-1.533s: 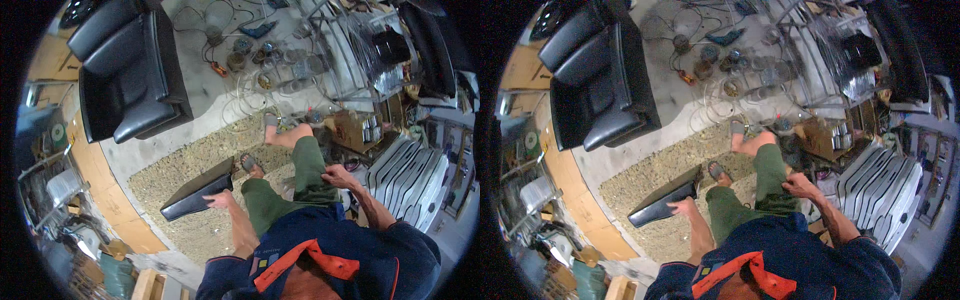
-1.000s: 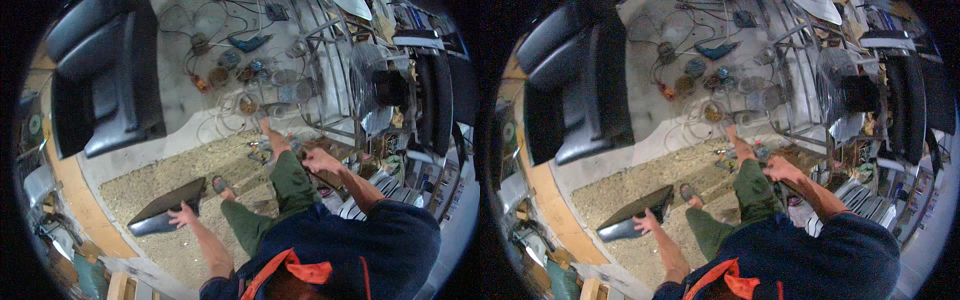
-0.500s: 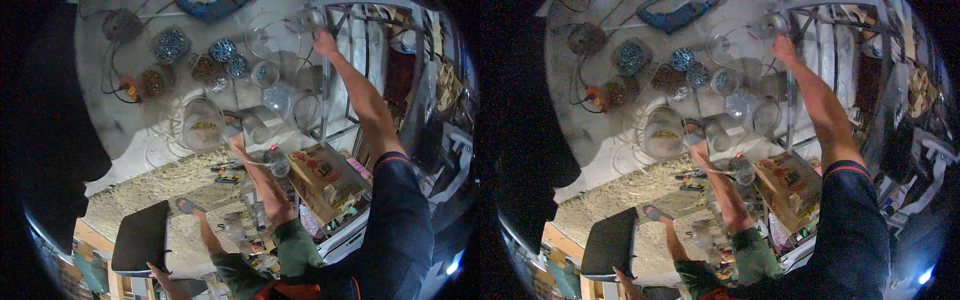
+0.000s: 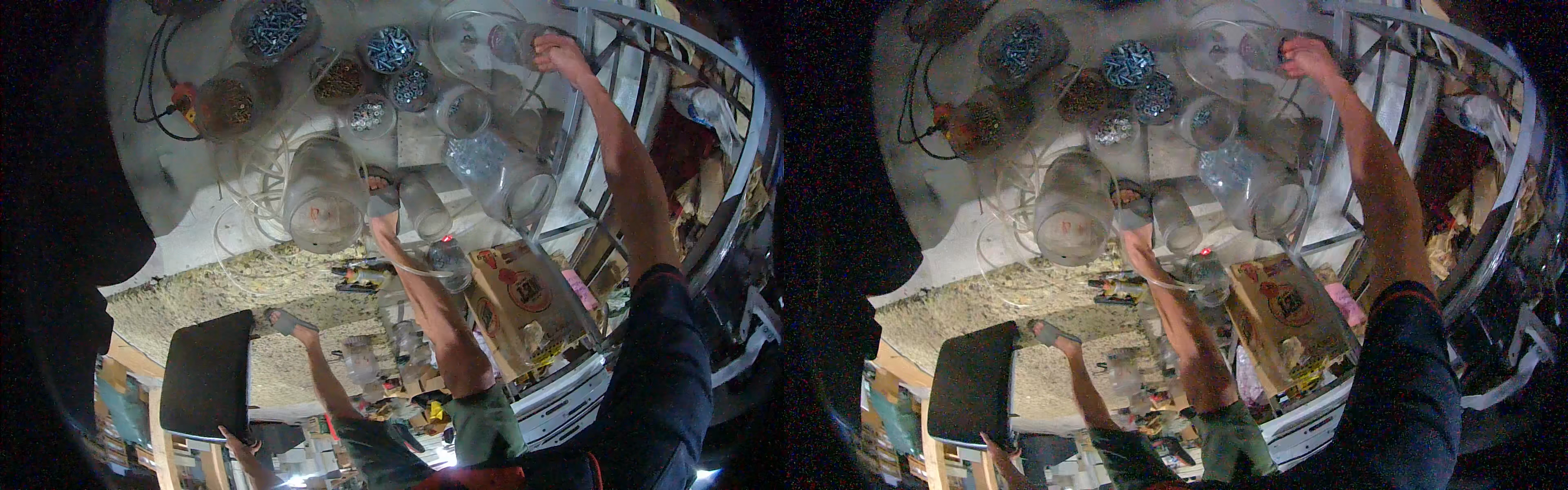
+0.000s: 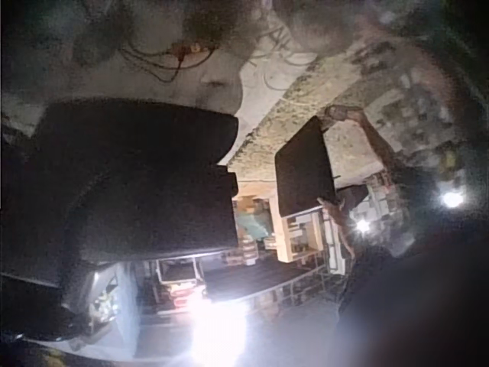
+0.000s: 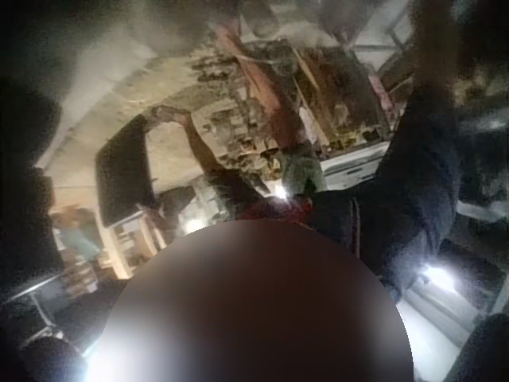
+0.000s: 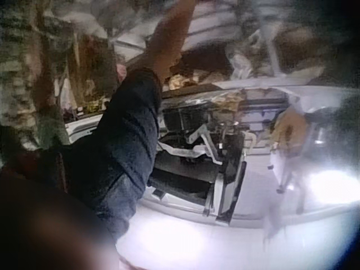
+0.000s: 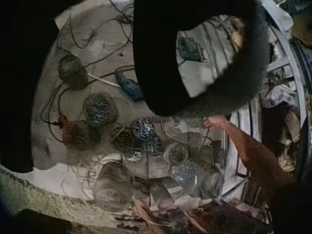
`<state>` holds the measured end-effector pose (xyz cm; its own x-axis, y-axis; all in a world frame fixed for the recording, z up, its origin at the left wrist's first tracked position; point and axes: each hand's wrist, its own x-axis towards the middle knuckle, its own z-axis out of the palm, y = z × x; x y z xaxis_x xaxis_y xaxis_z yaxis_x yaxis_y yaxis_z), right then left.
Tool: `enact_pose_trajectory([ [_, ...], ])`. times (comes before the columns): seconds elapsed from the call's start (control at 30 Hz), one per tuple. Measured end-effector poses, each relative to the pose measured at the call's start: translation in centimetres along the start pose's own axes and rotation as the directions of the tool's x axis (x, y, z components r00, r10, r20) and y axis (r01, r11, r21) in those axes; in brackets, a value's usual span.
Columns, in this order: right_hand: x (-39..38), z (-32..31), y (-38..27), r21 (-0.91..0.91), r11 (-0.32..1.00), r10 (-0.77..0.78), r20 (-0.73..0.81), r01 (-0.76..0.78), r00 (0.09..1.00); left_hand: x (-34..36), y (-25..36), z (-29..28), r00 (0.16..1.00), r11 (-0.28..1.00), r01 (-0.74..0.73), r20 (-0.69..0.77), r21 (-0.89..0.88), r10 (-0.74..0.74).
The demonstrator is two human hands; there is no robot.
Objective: The person uses shears to trim the edges of a black upholstered furniture part, then picks up a red power drill and walks toward a metal frame. The person places the part near the frame and sets the drill down.
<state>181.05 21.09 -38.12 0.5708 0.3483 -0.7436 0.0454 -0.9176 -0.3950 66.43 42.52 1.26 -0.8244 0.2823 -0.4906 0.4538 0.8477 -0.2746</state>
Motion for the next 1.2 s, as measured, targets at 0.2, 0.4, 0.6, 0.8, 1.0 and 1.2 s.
enact_pose_trajectory([
  [0.2,5.1,2.4,4.3,-0.169,0.983,0.066,-0.062,-0.075,0.996,1.2,-1.3,1.2,0.905,0.891,-0.403,0.235,0.211,0.354],
  [0.4,12.9,0.9,10.4,-0.848,0.526,-0.184,-0.043,0.061,0.982,4.9,-3.4,1.2,0.980,0.944,0.191,0.003,-0.270,-0.197],
  [0.6,12.1,-1.1,9.5,-0.977,0.213,-0.156,-0.007,0.027,0.988,4.0,-3.4,2.3,0.977,0.934,0.192,-0.034,-0.302,-0.211],
  [0.8,-3.1,-2.4,11.1,-0.506,0.863,-0.129,-0.247,-0.015,0.960,3.6,-3.4,1.3,0.983,0.961,0.152,-0.069,-0.232,-0.172],
  [1.0,-35.4,2.0,8.1,-0.253,0.955,-0.172,-0.058,0.152,0.983,5.8,-7.5,-1.1,0.964,0.913,-0.081,0.202,-0.400,0.174],
  [1.2,-59.4,14.8,-8.1,0.283,0.959,0.009,-0.078,0.014,0.997,4.2,-8.6,0.6,0.961,0.930,-0.276,-0.098,-0.242,0.259],
])
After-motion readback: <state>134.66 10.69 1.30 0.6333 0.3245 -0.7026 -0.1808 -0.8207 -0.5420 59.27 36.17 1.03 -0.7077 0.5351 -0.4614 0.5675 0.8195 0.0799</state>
